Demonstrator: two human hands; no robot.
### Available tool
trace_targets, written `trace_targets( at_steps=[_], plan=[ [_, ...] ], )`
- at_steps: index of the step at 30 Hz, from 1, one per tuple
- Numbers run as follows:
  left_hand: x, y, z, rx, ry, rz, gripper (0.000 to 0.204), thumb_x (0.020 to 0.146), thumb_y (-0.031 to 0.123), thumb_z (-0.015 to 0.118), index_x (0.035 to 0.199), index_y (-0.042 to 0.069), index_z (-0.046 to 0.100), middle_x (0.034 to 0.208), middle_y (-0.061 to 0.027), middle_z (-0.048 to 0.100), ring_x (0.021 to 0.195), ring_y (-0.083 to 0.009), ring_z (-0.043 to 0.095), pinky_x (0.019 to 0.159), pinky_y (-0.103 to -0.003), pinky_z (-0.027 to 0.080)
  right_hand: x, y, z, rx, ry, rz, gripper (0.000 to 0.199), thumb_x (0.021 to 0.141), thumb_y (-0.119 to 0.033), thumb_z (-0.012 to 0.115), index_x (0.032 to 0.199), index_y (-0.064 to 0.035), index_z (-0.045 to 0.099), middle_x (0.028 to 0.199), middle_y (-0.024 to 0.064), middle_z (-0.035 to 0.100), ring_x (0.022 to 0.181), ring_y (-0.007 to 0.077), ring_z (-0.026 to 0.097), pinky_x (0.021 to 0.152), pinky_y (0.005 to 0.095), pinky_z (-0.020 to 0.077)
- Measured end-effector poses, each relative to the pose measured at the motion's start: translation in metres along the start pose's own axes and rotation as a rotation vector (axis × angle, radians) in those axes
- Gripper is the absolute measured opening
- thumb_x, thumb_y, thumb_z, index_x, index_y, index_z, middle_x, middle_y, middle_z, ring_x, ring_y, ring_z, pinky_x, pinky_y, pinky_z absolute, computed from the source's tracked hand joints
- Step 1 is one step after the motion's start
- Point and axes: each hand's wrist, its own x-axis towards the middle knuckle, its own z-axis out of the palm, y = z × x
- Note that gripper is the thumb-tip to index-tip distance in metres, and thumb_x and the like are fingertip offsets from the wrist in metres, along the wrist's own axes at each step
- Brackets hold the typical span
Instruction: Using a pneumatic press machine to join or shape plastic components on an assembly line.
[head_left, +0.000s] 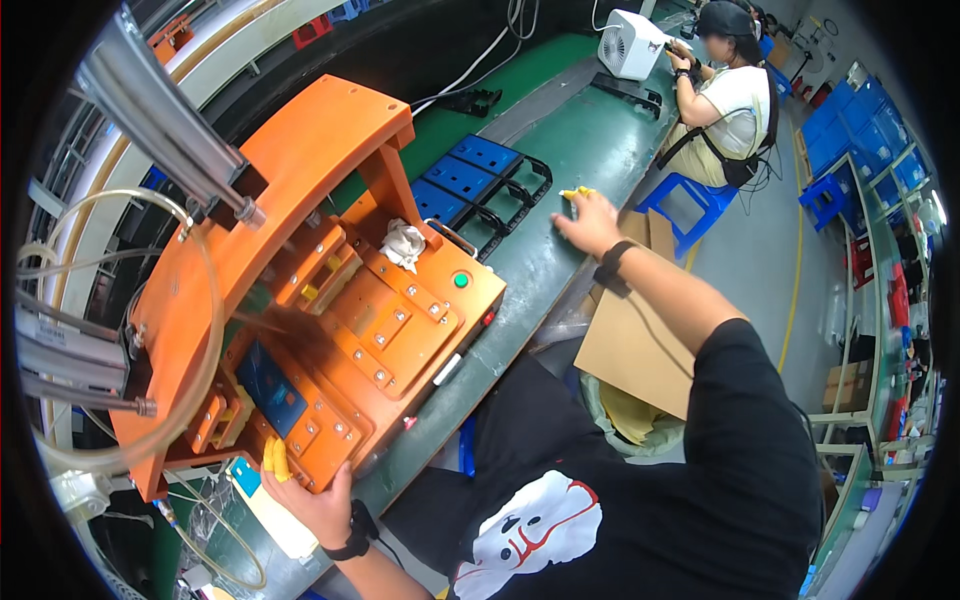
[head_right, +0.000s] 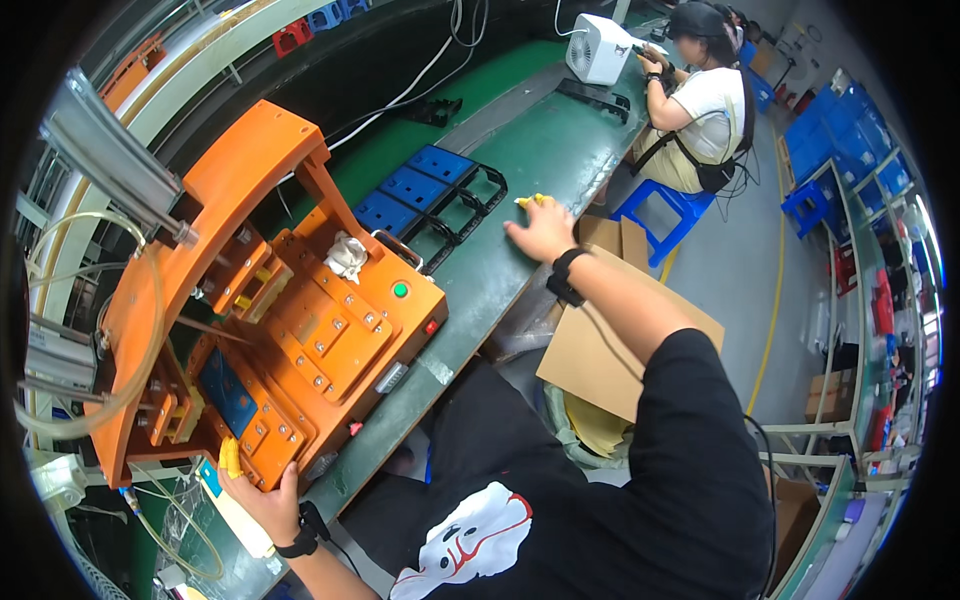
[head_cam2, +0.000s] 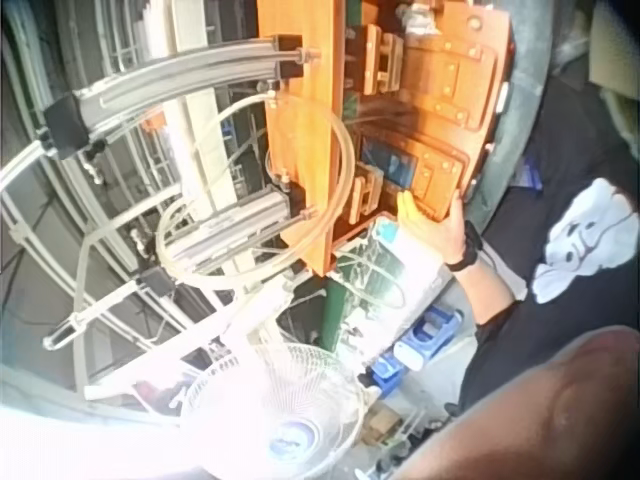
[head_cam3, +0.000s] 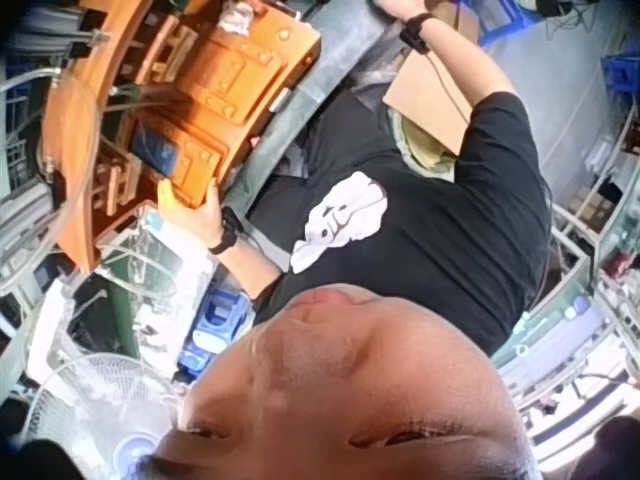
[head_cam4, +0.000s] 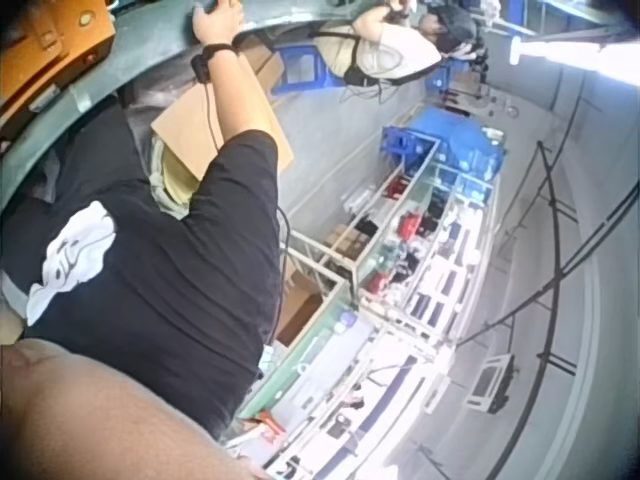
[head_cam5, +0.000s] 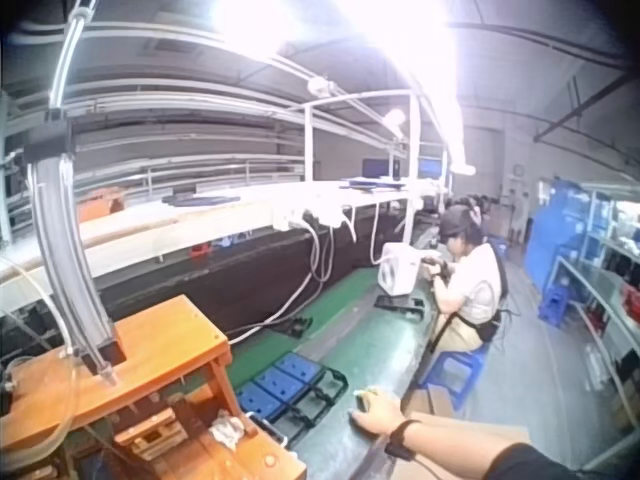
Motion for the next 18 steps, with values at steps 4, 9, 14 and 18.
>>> trace_targets(
  at_steps=[4,9,14,18],
  plan=[
    [-0.007,-0.010,0.002,0.016,0.010,-0.002,0.101,0.063,0.028,0.090,0.150,0.002,0.045,0.147,-0.0226,0.047,0.141,-0.0439,0.037,0.120,-0.054,0.026,0.088,-0.005,-0.044,0.150,0.048,0.059,0.038,0.087,-0.036,0.065,0.097,-0.0012,0.076,0.097,0.0223,0.076,0.096,0.0377,0.074,0.088,0.0468,0.0568],
    [-0.015,-0.018,0.010,-0.425,0.092,-0.148,0.109,0.081,0.073,0.068,0.152,-0.003,0.038,0.149,-0.0222,0.037,0.142,-0.0396,0.037,0.119,-0.052,0.028,0.199,-0.071,-0.057,-0.330,-0.054,-0.099,0.054,0.088,-0.026,0.066,0.140,-0.0162,0.059,0.137,0.0166,0.063,0.127,0.0369,0.062,0.106,0.0511,0.0479],
    [0.003,-0.001,0.008,-0.380,0.088,-0.144,0.106,0.094,0.082,0.042,0.151,-0.007,0.038,0.149,-0.0216,0.041,0.140,-0.0339,0.045,0.117,-0.049,0.037,0.262,-0.145,-0.019,-0.535,-0.073,-0.452,0.055,0.088,-0.014,0.065,0.142,-0.0262,0.062,0.141,0.0103,0.063,0.133,0.0303,0.057,0.104,0.0474,0.0469],
    [0.022,0.018,-0.005,-0.100,0.099,-0.041,0.100,0.096,0.081,0.036,0.132,-0.008,0.062,0.127,-0.0276,0.067,0.121,-0.0487,0.060,0.114,-0.062,0.035,0.285,-0.157,0.019,-0.717,-0.068,-0.636,0.032,0.091,-0.014,0.064,0.121,-0.0168,0.074,0.127,0.0065,0.071,0.127,0.0284,0.062,0.110,0.0483,0.0407]
  ],
)
